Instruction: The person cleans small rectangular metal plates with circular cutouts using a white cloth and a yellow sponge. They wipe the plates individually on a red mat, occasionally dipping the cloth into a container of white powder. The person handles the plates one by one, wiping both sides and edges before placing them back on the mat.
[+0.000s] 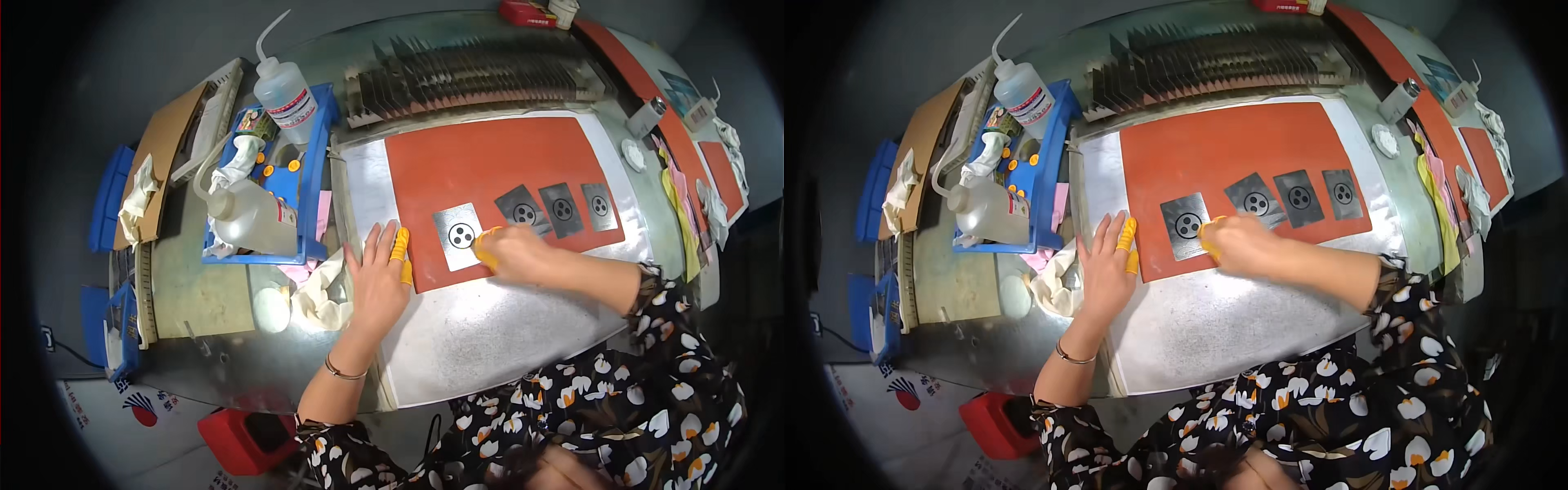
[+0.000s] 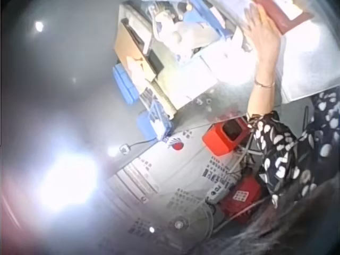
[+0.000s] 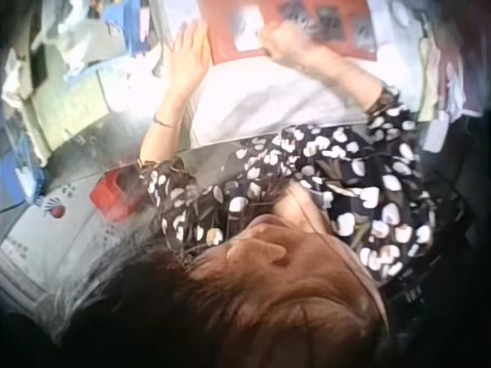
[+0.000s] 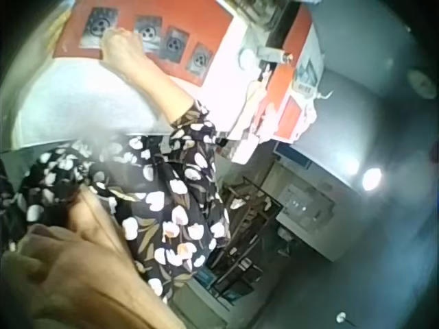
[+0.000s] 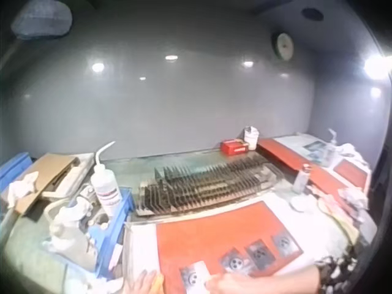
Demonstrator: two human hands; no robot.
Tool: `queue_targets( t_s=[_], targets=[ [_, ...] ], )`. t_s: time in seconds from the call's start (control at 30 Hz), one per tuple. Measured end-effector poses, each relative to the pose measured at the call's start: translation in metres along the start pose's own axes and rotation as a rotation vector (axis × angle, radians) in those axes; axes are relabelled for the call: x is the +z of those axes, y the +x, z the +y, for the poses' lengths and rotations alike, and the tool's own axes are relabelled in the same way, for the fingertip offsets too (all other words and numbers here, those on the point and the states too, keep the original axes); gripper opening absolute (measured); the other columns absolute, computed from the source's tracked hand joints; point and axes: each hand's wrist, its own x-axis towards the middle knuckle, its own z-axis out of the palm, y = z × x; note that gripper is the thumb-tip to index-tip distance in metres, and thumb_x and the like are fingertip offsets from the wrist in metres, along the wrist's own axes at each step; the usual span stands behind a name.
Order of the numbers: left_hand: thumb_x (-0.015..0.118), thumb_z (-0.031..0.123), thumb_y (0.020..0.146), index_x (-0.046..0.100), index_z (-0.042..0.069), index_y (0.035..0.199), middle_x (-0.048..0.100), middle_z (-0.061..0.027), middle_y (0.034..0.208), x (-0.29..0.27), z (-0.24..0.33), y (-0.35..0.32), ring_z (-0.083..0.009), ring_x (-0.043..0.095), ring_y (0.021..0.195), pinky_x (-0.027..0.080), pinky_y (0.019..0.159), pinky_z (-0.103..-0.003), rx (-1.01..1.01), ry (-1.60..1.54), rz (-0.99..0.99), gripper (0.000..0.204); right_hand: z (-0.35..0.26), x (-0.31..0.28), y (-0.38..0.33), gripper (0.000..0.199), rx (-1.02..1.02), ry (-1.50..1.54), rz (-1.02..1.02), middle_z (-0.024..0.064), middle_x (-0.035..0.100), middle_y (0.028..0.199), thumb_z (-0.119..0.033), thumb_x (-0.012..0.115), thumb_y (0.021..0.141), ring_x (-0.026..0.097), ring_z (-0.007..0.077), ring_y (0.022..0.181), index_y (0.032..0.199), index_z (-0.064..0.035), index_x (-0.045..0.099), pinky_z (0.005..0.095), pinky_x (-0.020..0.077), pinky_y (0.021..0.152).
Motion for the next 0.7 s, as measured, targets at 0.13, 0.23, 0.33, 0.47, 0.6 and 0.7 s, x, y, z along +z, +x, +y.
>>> queue_targets(
  t_s=[0.13,0.23,0.33,0.47,0.6,0.7],
  targets=[
    [0.055,0.007,0.076,0.058,-0.003,0.099,0.038,-0.0119,0.136,0.001,0.004,0.004,-0.0322,0.033,0.126,0.014,0.1,-0.064,0.015,-0.012,0.02,0.025,-0.012,0.013,0.018,0.007,-0.002,0.025,0.094,0.0153,0.062,0.072,-0.007,0.057,0.066,0.062,0.0316,0.069,0.071,-0.0028,0.055,0.0438,0.0474,0.059],
    [0.055,0.007,0.076,0.058,-0.004,0.094,0.039,-0.0124,0.135,-0.003,0.002,0.002,-0.032,0.033,0.126,0.014,0.1,-0.064,0.019,-0.028,0.008,0.022,-0.007,0.004,0.017,0.007,-0.025,0.013,0.075,0.0148,0.062,0.073,-0.006,0.056,0.067,0.061,0.0321,0.069,0.073,-0.0032,0.056,0.0435,0.0477,0.059],
    [0.056,0.006,0.075,0.058,-0.004,0.086,0.039,-0.0125,0.135,-0.003,0.002,0.0,-0.0319,0.033,0.126,0.015,0.1,-0.063,0.012,-0.049,0.028,0.016,0.005,0.004,0.005,0.008,0.021,0.003,0.049,0.0152,0.061,0.075,-0.006,0.055,0.067,0.061,0.0329,0.07,0.074,-0.0035,0.057,0.0432,0.0479,0.06],
    [0.056,0.006,0.075,0.058,-0.004,0.084,0.039,-0.0127,0.135,0.0,0.004,0.002,-0.0317,0.033,0.127,0.015,0.101,-0.063,0.015,-0.023,0.045,0.014,-0.014,0.009,0.028,0.011,-0.019,-0.001,0.141,0.0137,0.06,0.07,-0.006,0.057,0.067,0.06,0.0325,0.066,0.079,-0.0052,0.059,0.0454,0.0463,0.059],
    [0.056,0.005,0.075,0.058,-0.004,0.096,0.04,-0.0124,0.134,-0.002,0.002,0.0,-0.0309,0.033,0.127,0.015,0.101,-0.062,0.011,-0.033,0.013,0.023,-0.005,-0.003,0.019,0.013,0.049,-0.009,0.016,0.0165,0.061,0.073,-0.005,0.057,0.065,0.06,0.0366,0.069,0.077,-0.0027,0.058,0.046,0.0468,0.062],
    [0.056,0.005,0.075,0.057,-0.003,0.1,0.039,-0.0119,0.134,-0.001,0.003,0.003,-0.0306,0.033,0.127,0.015,0.101,-0.062,0.0,-0.045,0.046,0.027,-0.001,-0.002,0.017,0.011,0.032,0.007,0.043,0.0166,0.062,0.073,-0.004,0.056,0.064,0.06,0.0374,0.07,0.075,-0.0015,0.057,0.0458,0.0468,0.063]
  ],
)
